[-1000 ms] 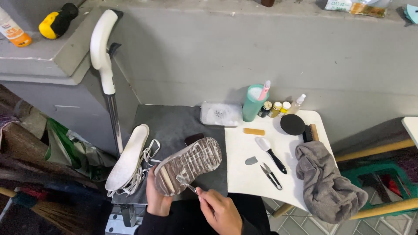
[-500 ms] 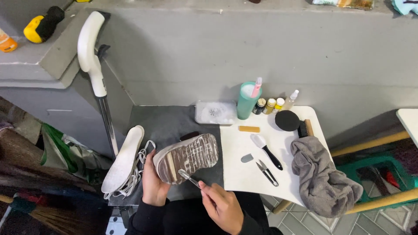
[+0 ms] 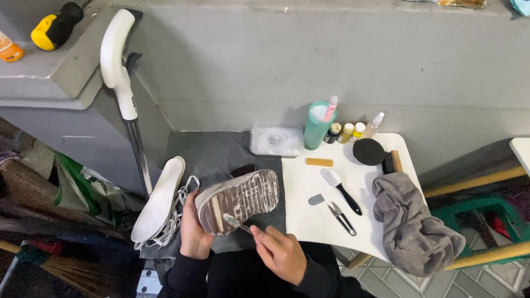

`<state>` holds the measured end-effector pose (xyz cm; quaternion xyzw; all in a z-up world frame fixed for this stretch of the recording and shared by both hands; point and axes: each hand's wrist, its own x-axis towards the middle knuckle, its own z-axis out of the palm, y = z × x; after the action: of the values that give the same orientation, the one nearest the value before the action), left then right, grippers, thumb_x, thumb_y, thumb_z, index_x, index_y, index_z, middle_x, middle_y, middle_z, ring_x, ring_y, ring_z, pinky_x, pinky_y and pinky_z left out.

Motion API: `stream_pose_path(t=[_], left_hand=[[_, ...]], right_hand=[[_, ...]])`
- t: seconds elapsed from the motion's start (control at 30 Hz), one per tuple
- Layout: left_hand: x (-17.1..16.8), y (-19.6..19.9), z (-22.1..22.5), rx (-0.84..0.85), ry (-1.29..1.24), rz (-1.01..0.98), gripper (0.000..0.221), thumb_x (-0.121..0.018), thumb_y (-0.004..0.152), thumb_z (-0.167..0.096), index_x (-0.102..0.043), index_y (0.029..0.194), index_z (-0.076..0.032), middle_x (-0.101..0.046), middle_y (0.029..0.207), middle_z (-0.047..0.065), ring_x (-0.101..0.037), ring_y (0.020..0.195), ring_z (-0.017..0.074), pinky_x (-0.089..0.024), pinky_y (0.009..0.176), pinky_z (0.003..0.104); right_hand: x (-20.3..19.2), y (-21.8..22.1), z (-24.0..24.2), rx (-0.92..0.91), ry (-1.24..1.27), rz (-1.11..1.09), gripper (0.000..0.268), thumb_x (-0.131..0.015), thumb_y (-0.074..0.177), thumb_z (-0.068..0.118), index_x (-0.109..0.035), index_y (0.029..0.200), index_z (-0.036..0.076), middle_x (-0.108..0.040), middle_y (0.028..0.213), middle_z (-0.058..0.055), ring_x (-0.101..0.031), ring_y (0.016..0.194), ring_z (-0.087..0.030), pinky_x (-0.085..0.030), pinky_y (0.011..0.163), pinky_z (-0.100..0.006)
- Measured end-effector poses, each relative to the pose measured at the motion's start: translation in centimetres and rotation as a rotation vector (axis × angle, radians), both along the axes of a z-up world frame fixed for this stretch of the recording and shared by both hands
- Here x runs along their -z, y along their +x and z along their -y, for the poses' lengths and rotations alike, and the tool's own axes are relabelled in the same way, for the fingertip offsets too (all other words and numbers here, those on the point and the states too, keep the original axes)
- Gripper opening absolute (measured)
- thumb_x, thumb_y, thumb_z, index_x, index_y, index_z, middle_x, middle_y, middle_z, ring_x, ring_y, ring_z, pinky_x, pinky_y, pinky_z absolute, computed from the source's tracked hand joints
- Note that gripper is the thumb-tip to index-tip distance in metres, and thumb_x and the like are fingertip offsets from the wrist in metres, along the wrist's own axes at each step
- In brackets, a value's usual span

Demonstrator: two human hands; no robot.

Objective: Applying a liquid substance to the sole of a shoe using a small handheld brush.

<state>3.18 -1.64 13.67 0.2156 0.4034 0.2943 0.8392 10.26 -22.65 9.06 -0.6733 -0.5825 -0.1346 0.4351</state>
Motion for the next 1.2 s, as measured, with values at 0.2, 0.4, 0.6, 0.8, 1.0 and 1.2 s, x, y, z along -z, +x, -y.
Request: stream_pose_path(t=[0.2, 0.4, 0.6, 0.8, 1.0, 1.2], left_hand=[[1.0, 0.3, -0.8, -0.028, -0.004, 0.035, 0.020, -0.055, 0.107, -0.032, -0.063, 0.098, -0.015, -0.069, 0.082, 0.004, -0.069, 0.081, 0.0200, -0.054, 0.077, 0.039], [-1.3, -0.5, 1.0, 0.005, 0.030, -0.023, 0.033, -0.048, 0.107, -0.033, -0.062, 0.121, -0.006, -0.071, 0.107, 0.015, -0.067, 0.100, 0.0292, -0.052, 0.089, 0.042], [1.7, -1.7, 1.2, -0.031, -0.028, -0.071, 0.033, -0.045, 0.109, -0.034, -0.062, 0.122, -0.009, -0.070, 0.104, 0.015, -0.066, 0.097, 0.0281, -0.051, 0.086, 0.040], [6.2, -3.1, 1.5, -0.083, -0.133, -0.035, 0.026, -0.049, 0.109, -0.038, -0.064, 0.106, -0.017, -0.068, 0.091, 0.010, -0.065, 0.085, 0.0237, -0.052, 0.078, 0.038], [6.0, -3.8, 2.7, -0.086, -0.178, 0.011, 0.027, -0.052, 0.106, -0.037, -0.065, 0.108, -0.013, -0.069, 0.096, 0.011, -0.066, 0.090, 0.0250, -0.052, 0.082, 0.037], [0.2, -2.8, 3.4, -0.046, -0.146, -0.039, 0.038, -0.050, 0.103, -0.036, -0.064, 0.122, -0.006, -0.069, 0.114, 0.018, -0.064, 0.106, 0.0310, -0.048, 0.097, 0.041]], right_hand=[[0.1, -0.5, 0.2, 0.019, 0.004, -0.164, 0.021, -0.064, 0.100, 0.004, -0.067, 0.121, -0.001, -0.054, 0.078, -0.006, -0.034, 0.047, -0.016, -0.033, 0.041, -0.027], [-3.5, -0.2, -2.5, 0.006, 0.046, -0.136, 0.032, -0.064, 0.101, 0.002, -0.063, 0.132, -0.001, -0.051, 0.076, -0.005, -0.042, 0.054, -0.016, -0.038, 0.043, -0.029], [-6.5, -0.1, -4.1, -0.012, -0.037, -0.035, 0.019, -0.065, 0.101, 0.006, -0.067, 0.118, 0.001, -0.061, 0.082, -0.005, -0.058, 0.056, -0.020, -0.043, 0.040, -0.032], [-7.4, 0.2, -4.9, -0.088, -0.181, 0.005, 0.026, -0.063, 0.102, 0.009, -0.068, 0.127, 0.003, -0.058, 0.082, -0.006, -0.053, 0.049, -0.023, -0.040, 0.037, -0.034], [-7.2, 0.4, -4.7, -0.137, -0.252, -0.004, 0.026, -0.062, 0.102, 0.011, -0.069, 0.126, 0.003, -0.058, 0.084, -0.007, -0.057, 0.052, -0.026, -0.046, 0.040, -0.037], [-5.0, -0.4, -2.3, -0.120, -0.134, -0.093, 0.028, -0.062, 0.103, 0.007, -0.066, 0.130, 0.001, -0.055, 0.082, -0.006, -0.051, 0.053, -0.019, -0.040, 0.040, -0.031]])
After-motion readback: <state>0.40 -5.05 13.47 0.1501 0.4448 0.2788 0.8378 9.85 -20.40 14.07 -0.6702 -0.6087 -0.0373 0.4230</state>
